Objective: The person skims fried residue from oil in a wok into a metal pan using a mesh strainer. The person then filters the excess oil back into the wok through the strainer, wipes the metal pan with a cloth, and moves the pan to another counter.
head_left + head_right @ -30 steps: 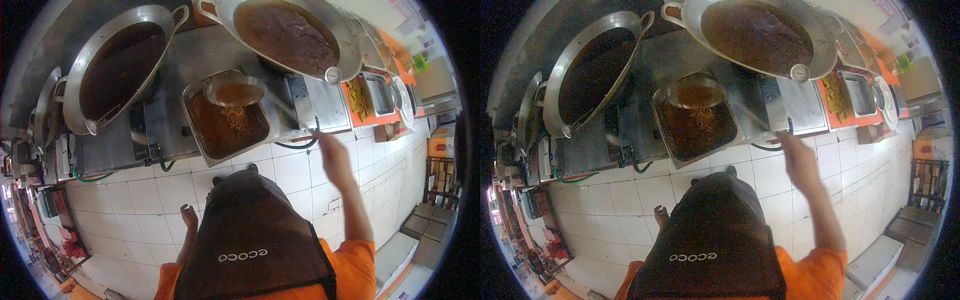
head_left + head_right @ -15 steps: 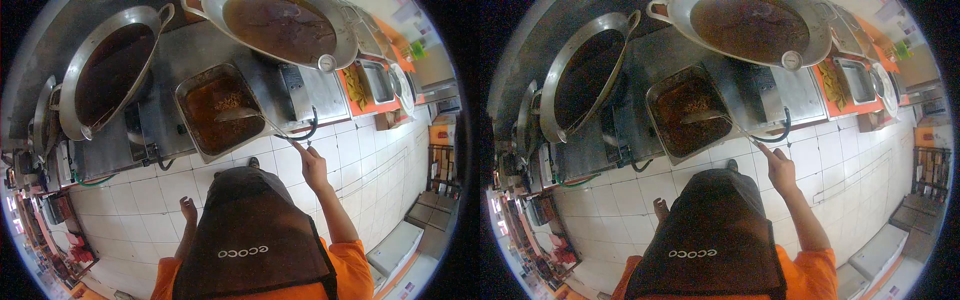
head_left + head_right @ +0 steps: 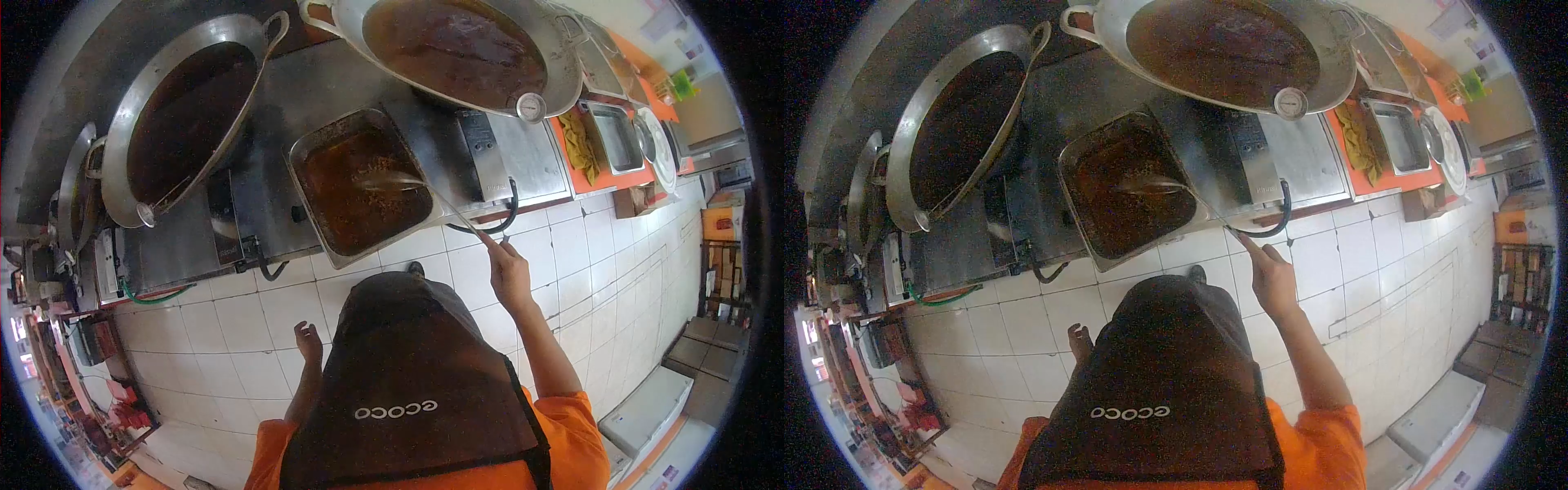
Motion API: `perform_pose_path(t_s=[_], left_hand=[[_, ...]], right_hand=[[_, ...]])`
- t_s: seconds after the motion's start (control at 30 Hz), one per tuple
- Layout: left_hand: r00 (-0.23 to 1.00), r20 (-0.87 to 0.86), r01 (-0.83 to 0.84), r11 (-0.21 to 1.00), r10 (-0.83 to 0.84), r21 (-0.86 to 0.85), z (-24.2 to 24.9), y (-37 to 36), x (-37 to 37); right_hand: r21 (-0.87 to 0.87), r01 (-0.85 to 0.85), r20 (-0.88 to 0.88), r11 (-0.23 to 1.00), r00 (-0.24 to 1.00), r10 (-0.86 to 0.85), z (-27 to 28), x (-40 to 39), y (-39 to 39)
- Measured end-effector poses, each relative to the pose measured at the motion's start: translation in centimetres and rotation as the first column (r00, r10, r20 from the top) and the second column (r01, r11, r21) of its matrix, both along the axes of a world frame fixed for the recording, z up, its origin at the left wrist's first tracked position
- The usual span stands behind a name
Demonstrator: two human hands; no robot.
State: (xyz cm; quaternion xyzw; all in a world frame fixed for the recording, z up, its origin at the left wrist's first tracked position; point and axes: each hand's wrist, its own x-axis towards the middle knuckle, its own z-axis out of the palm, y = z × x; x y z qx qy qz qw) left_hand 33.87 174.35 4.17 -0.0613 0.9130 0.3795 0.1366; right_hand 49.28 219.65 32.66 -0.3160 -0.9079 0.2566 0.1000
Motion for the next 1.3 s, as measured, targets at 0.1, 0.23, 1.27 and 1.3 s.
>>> perform_pose_path(t_s=[0.1, 0.23, 1.27, 1.3], left_hand=[[1.0, -0.003, 0.013, 0.999, -0.013, -0.047, 0.7, 0.2, -0.4], [1.0, 0.015, -0.004, 1.0, 0.004, -0.02, 1.3, 0.6, -0.4], [0.973, 0.061, -0.228, 0.962, 0.221, 0.149, -4.4, -3.8, 6.1], [0.977, 0.02, -0.213, 0.967, 0.212, 0.14, -4.0, -3.5, 6.4]], right_hand=[[-0.037, 0.012, -0.064, 0.999, 0.998, -0.014, 0.2, -0.3, -0.2], [-0.095, -0.023, -0.106, 0.995, 0.994, 0.013, 0.4, -0.8, 0.2], [0.713, 0.099, 0.074, 0.694, 0.974, -0.214, 16.3, -16.8, 40.8], [0.743, 0.055, 0.119, 0.667, 0.97, -0.213, 16.1, -17.2, 40.1]])
